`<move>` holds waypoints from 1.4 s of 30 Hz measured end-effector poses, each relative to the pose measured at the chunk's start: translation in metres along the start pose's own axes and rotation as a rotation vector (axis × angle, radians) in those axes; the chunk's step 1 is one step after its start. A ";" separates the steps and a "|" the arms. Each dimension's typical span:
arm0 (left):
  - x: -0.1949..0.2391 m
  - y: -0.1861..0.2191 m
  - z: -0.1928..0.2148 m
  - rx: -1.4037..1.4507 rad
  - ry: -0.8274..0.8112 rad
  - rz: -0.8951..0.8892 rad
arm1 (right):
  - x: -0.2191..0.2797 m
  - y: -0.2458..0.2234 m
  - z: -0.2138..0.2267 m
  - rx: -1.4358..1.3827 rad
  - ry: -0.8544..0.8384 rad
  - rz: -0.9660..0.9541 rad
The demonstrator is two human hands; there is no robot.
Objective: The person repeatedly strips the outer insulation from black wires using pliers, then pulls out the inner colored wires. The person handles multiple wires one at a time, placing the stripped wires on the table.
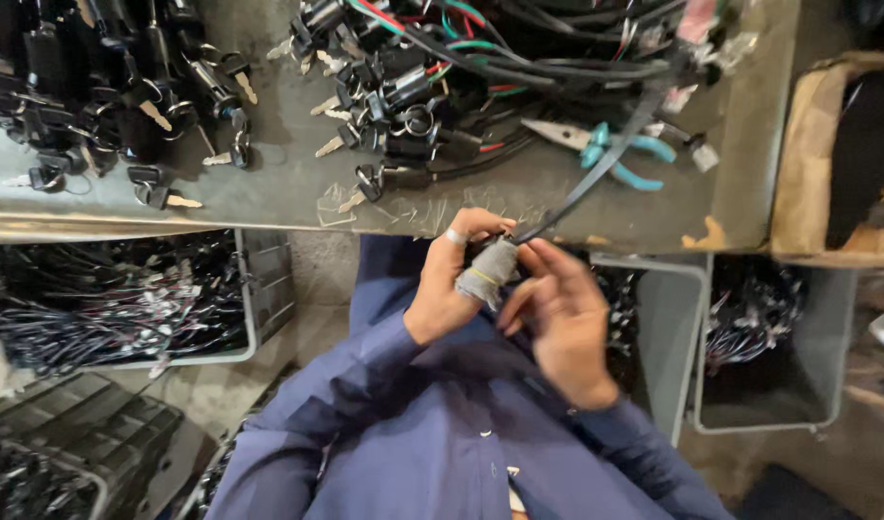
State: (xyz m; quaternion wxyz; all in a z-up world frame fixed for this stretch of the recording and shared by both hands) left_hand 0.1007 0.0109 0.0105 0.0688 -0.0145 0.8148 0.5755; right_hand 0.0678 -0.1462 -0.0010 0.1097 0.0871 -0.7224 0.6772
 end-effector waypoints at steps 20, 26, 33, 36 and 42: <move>0.020 0.000 -0.048 0.087 -0.298 0.158 | -0.012 0.001 -0.005 -0.249 -0.389 0.161; 0.005 -0.029 -0.048 0.613 0.018 0.105 | -0.031 -0.077 -0.019 0.138 -0.276 0.399; 0.004 -0.040 -0.003 0.328 0.040 0.102 | -0.085 -0.118 0.014 1.661 0.260 1.070; 0.006 -0.038 0.015 0.299 0.122 0.111 | -0.073 -0.106 0.035 1.486 0.211 0.865; -0.005 -0.019 0.020 0.309 -0.002 0.296 | 0.002 -0.032 0.021 0.483 -0.370 -0.005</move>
Point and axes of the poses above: each hand's wrist, its own x-axis away from the middle knuckle, its own z-axis out of the back of the hand, y = z × x, the point moved 8 cm from there along -x, towards the middle knuckle, and after that the axes turned 10 degrees about x, right-handed, at the moved point
